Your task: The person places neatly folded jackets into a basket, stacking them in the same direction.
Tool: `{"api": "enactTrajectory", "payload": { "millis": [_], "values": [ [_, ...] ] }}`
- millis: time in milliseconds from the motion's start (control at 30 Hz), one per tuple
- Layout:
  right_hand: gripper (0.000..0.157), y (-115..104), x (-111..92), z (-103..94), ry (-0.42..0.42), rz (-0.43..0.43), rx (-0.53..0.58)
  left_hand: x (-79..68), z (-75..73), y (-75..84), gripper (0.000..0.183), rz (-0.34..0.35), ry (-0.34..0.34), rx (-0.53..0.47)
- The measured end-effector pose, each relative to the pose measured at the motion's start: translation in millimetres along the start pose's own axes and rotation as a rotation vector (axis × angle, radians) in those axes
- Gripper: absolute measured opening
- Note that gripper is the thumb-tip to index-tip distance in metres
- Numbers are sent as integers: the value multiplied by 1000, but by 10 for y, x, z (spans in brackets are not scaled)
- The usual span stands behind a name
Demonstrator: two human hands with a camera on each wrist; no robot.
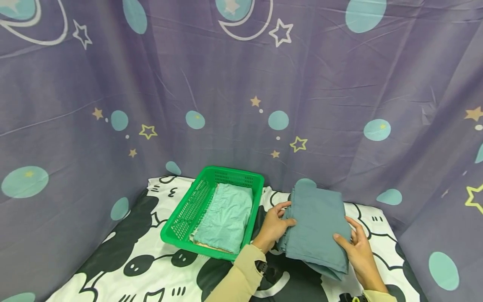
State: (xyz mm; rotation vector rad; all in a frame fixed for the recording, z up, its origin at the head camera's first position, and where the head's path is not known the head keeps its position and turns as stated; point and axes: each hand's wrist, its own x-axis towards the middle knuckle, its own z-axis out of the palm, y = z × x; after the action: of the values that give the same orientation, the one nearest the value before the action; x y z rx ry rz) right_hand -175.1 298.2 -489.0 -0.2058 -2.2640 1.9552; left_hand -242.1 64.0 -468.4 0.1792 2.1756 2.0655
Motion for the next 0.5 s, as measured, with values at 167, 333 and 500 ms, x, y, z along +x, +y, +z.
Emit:
{"api": "enactTrajectory", "payload": {
  "millis": [167, 333, 500],
  "values": [
    [72, -29, -11, 36, -1, -34, 10, 4, -54, 34, 57, -4, -11, -6],
    [70, -58, -23, 78, -16, -31, 20, 4, -125, 48, 57, -3, -25, -14],
    [73, -83, -38, 138, -35, -14, 17, -1, -213, 49, 55, 4, -32, -14]
  ]
}}
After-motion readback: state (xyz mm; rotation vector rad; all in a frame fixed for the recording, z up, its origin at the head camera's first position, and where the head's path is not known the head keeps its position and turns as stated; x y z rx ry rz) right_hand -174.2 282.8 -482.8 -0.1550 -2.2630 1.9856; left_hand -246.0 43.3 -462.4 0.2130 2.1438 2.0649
